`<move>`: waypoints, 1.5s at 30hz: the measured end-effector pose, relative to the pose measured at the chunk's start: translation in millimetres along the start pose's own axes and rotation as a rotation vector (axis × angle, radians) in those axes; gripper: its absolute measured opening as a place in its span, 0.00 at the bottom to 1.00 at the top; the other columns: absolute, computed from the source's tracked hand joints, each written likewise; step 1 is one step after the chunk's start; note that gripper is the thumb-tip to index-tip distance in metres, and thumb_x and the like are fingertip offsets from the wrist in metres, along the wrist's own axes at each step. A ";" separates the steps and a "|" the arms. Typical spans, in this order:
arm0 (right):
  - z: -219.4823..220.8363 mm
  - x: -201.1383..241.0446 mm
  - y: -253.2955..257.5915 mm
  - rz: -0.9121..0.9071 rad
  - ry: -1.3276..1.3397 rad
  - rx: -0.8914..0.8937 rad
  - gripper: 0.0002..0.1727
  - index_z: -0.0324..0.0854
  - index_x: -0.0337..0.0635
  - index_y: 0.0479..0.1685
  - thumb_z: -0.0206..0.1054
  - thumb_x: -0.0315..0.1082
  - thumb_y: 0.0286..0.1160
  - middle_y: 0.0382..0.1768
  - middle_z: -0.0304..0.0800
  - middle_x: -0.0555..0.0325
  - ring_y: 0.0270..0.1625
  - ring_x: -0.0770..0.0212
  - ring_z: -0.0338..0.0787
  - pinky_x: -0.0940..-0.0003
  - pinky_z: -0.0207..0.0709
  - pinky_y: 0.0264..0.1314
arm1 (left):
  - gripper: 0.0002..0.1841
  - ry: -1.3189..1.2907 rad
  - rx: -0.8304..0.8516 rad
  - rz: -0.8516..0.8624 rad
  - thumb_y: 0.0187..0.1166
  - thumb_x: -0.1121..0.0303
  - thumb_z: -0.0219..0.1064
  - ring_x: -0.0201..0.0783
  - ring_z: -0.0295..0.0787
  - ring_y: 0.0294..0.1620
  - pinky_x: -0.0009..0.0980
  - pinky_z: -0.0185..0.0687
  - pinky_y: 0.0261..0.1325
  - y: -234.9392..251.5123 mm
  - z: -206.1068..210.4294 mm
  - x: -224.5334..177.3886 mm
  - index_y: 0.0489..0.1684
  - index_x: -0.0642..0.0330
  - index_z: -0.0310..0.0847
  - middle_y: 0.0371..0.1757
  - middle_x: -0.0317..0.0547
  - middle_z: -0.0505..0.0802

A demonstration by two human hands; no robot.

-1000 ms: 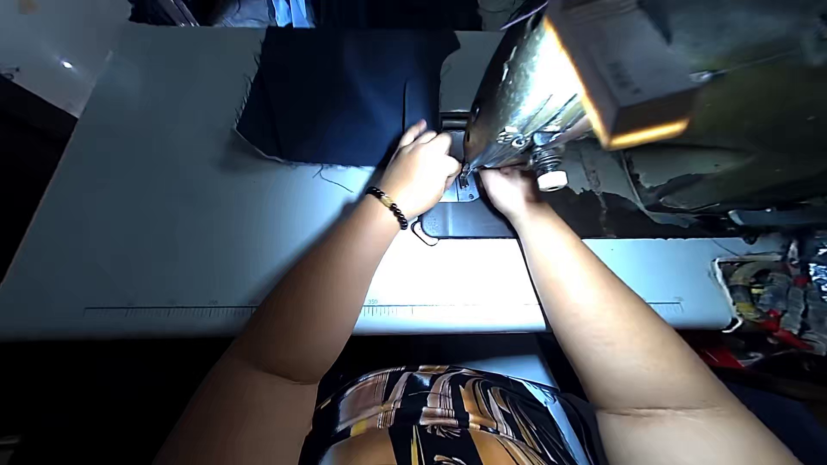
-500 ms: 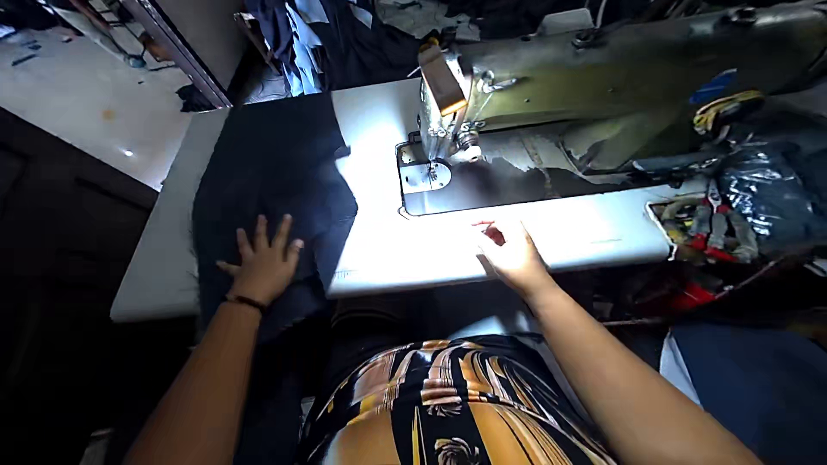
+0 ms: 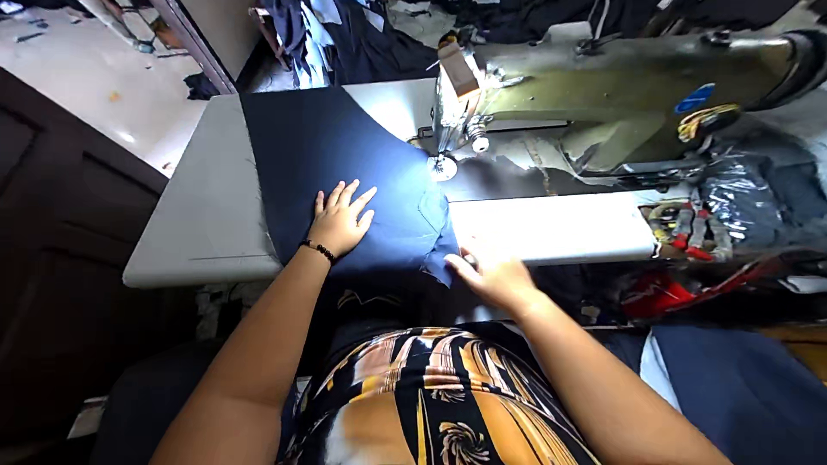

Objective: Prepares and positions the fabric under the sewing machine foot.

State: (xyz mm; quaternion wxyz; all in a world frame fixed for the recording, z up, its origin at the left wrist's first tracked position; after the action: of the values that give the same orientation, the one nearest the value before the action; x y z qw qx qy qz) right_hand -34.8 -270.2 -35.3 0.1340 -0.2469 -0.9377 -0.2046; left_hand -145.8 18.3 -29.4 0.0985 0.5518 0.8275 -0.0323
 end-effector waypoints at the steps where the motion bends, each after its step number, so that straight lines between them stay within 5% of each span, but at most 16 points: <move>1: -9.2 -13.8 -0.2 0.088 -0.023 -0.029 0.19 0.90 0.37 0.34 0.63 0.44 0.82 0.31 0.91 0.44 0.37 0.43 0.93 0.39 0.84 0.37 | 0.27 0.001 0.037 -0.001 0.92 0.48 0.44 0.55 0.47 0.97 0.74 0.32 0.88 0.0 -1.4 -0.1 0.92 0.24 0.60 0.95 0.41 0.61; 4: -39.6 -41.4 6.8 0.271 -0.073 -0.106 0.12 0.89 0.30 0.45 0.65 0.32 0.81 0.43 0.91 0.34 0.52 0.33 0.91 0.31 0.79 0.59 | 0.28 -0.010 0.138 -0.039 0.92 0.51 0.42 0.58 0.39 0.98 0.86 0.26 0.79 3.1 -6.9 -6.5 0.92 0.17 0.54 0.97 0.33 0.55; 7: -38.1 6.1 16.1 -0.089 0.034 -0.117 0.16 0.91 0.35 0.51 0.62 0.34 0.76 0.47 0.95 0.44 0.53 0.44 0.95 0.40 0.85 0.55 | 0.29 -0.093 0.163 -0.092 0.84 0.62 0.54 0.64 0.48 0.95 0.89 0.36 0.74 23.3 -17.6 -26.0 0.87 0.31 0.69 0.94 0.45 0.64; 9: -13.8 45.5 33.1 -0.357 0.081 0.030 0.17 0.91 0.45 0.54 0.63 0.44 0.81 0.54 0.93 0.52 0.66 0.51 0.89 0.43 0.75 0.76 | 0.24 -0.143 0.089 -0.021 0.79 0.66 0.60 0.60 0.63 0.88 0.79 0.53 0.74 45.1 -16.8 -44.2 0.75 0.44 0.82 0.84 0.49 0.76; 11: 10.6 55.2 46.8 -0.474 0.026 0.101 0.16 0.88 0.48 0.42 0.64 0.49 0.82 0.35 0.87 0.58 0.48 0.54 0.89 0.45 0.74 0.67 | 0.18 -0.184 0.028 0.137 0.84 0.62 0.60 0.59 0.70 0.83 0.70 0.63 0.74 64.8 -5.7 -53.3 0.69 0.49 0.85 0.79 0.52 0.81; 12: 14.1 49.0 49.3 -0.475 0.001 0.132 0.17 0.87 0.47 0.35 0.63 0.49 0.83 0.27 0.84 0.58 0.39 0.55 0.88 0.48 0.75 0.57 | 0.19 -0.169 0.027 0.175 0.87 0.56 0.58 0.57 0.67 0.86 0.70 0.57 0.78 69.8 0.0 -52.9 0.72 0.47 0.83 0.82 0.49 0.79; 15: -3.8 8.1 39.2 -0.315 0.097 0.277 0.20 0.85 0.41 0.32 0.56 0.44 0.89 0.28 0.84 0.54 0.38 0.55 0.89 0.54 0.81 0.45 | 0.23 -0.112 -0.035 0.152 0.90 0.49 0.52 0.54 0.64 0.90 0.75 0.45 0.83 68.5 5.2 -34.0 0.77 0.40 0.80 0.85 0.45 0.76; 18: -17.1 -15.1 16.9 -0.155 0.098 0.215 0.25 0.80 0.48 0.24 0.52 0.52 0.88 0.20 0.75 0.63 0.26 0.61 0.82 0.60 0.71 0.23 | 0.22 -0.110 0.020 0.075 0.90 0.50 0.52 0.55 0.60 0.91 0.74 0.44 0.83 65.5 0.2 -26.8 0.78 0.40 0.77 0.87 0.44 0.74; 22: -13.9 11.2 13.0 -0.012 -0.103 0.269 0.35 0.85 0.44 0.34 0.70 0.73 0.61 0.29 0.82 0.55 0.39 0.49 0.88 0.46 0.78 0.39 | 0.24 -0.141 0.081 0.037 0.73 0.71 0.69 0.67 0.69 0.80 0.71 0.69 0.66 90.9 -20.9 -66.1 0.71 0.55 0.80 0.74 0.61 0.81; 25: -2.8 16.0 10.1 -0.020 -0.171 0.212 0.26 0.87 0.40 0.48 0.83 0.49 0.58 0.42 0.88 0.46 0.51 0.41 0.90 0.39 0.82 0.51 | 0.15 -0.235 0.065 0.229 0.72 0.77 0.66 0.58 0.84 0.61 0.53 0.79 0.64 116.9 -12.1 -82.7 0.57 0.65 0.84 0.58 0.61 0.87; 28: -5.8 16.8 8.5 -0.003 -0.142 0.182 0.15 0.87 0.41 0.44 0.78 0.33 0.55 0.38 0.87 0.47 0.48 0.42 0.89 0.41 0.81 0.47 | 0.11 -0.364 0.009 0.367 0.81 0.75 0.60 0.49 0.86 0.53 0.43 0.79 0.62 125.5 4.4 -72.9 0.48 0.67 0.89 0.52 0.59 0.89; 34: -8.1 13.4 7.4 -0.037 -0.076 0.120 0.07 0.85 0.40 0.32 0.66 0.34 0.62 0.29 0.82 0.50 0.39 0.45 0.88 0.46 0.78 0.37 | 0.20 -0.425 0.107 0.519 0.72 0.84 0.49 0.52 0.79 0.70 0.46 0.69 0.76 121.0 -0.3 -62.3 0.45 0.65 0.92 0.60 0.59 0.88; 37: -24.8 -2.7 13.3 0.104 0.107 0.086 0.14 0.87 0.36 0.32 0.58 0.33 0.74 0.26 0.87 0.48 0.34 0.48 0.91 0.46 0.81 0.33 | 0.17 -0.444 0.157 0.561 0.62 0.75 0.59 0.54 0.75 0.72 0.53 0.64 0.75 123.6 1.7 -56.1 0.45 0.59 0.93 0.63 0.57 0.86; 40: -36.5 -33.0 14.8 0.277 0.113 0.077 0.13 0.84 0.31 0.29 0.61 0.32 0.74 0.24 0.85 0.43 0.31 0.43 0.88 0.42 0.77 0.32 | 0.13 -0.450 0.133 0.519 0.68 0.66 0.69 0.58 0.74 0.72 0.55 0.63 0.73 120.4 6.5 -54.9 0.44 0.63 0.92 0.64 0.60 0.85; 42: -35.9 -36.2 14.1 0.233 0.066 0.072 0.07 0.85 0.31 0.35 0.65 0.28 0.68 0.32 0.88 0.42 0.39 0.42 0.90 0.41 0.81 0.41 | 0.12 -0.431 0.097 0.489 0.71 0.64 0.71 0.59 0.74 0.71 0.55 0.63 0.73 118.9 8.5 -57.0 0.42 0.64 0.91 0.64 0.61 0.84; 45: -33.9 -29.5 9.9 -0.054 0.058 0.071 0.15 0.88 0.37 0.49 0.64 0.18 0.65 0.48 0.89 0.41 0.56 0.39 0.89 0.38 0.79 0.62 | 0.12 -0.391 0.096 0.497 0.72 0.65 0.68 0.59 0.76 0.69 0.55 0.66 0.70 117.8 5.2 -62.0 0.41 0.66 0.89 0.61 0.62 0.86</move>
State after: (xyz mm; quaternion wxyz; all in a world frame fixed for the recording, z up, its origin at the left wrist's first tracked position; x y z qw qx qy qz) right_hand 0.3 -289.6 -12.7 0.1644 -0.2105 -0.9464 -0.1817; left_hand -13.8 7.0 -15.7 0.2346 0.7245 0.6302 -0.1514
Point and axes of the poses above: each hand's wrist, its own y-axis towards the middle knuckle, its own z-axis out of the palm, x = y × z, the point moved 2 cm from there along y, towards the middle knuckle
